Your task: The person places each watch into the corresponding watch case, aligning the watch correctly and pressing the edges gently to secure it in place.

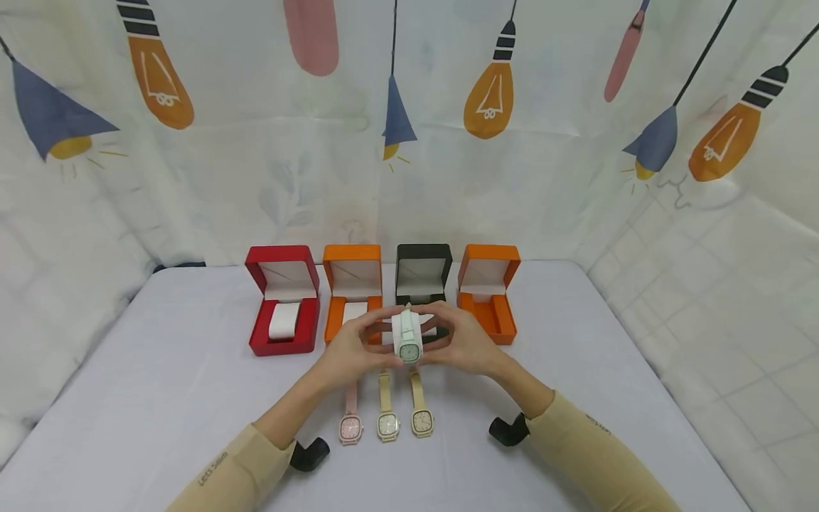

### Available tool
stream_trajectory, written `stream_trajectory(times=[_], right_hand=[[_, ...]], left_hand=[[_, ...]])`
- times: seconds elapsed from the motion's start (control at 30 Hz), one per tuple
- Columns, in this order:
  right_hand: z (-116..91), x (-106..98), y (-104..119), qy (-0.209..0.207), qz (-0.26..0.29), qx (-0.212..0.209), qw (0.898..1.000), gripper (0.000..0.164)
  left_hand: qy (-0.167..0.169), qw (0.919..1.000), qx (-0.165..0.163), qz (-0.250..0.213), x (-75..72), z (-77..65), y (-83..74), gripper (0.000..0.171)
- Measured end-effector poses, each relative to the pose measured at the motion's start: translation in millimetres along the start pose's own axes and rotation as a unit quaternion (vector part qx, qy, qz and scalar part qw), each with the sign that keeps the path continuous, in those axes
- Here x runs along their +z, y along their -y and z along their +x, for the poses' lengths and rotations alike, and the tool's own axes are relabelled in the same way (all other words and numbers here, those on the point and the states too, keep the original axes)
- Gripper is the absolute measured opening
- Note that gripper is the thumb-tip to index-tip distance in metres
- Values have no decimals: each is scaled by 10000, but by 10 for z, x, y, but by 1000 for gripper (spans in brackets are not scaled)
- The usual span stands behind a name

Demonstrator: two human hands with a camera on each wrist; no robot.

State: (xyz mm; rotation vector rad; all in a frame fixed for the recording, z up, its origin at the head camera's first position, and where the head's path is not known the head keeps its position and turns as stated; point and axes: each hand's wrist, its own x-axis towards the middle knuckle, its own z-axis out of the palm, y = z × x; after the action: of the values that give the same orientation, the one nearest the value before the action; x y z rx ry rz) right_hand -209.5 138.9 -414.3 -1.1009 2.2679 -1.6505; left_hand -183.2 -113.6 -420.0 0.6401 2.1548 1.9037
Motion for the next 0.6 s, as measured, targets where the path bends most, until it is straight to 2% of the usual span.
stream_trajectory(times=[0.2,0.4,0.6], right_hand=[[3,-19,-2,36,133,244,9996,79],[-2,-36,-37,33,148,357,9992,79],[1,-54,-10,-13,104,424,9990,79]], left_hand=[[66,9999,111,92,12,0,-19,81],[228,9975,567,362,42,4,-38,78],[148,9941,865,632,74,11,-62,71]])
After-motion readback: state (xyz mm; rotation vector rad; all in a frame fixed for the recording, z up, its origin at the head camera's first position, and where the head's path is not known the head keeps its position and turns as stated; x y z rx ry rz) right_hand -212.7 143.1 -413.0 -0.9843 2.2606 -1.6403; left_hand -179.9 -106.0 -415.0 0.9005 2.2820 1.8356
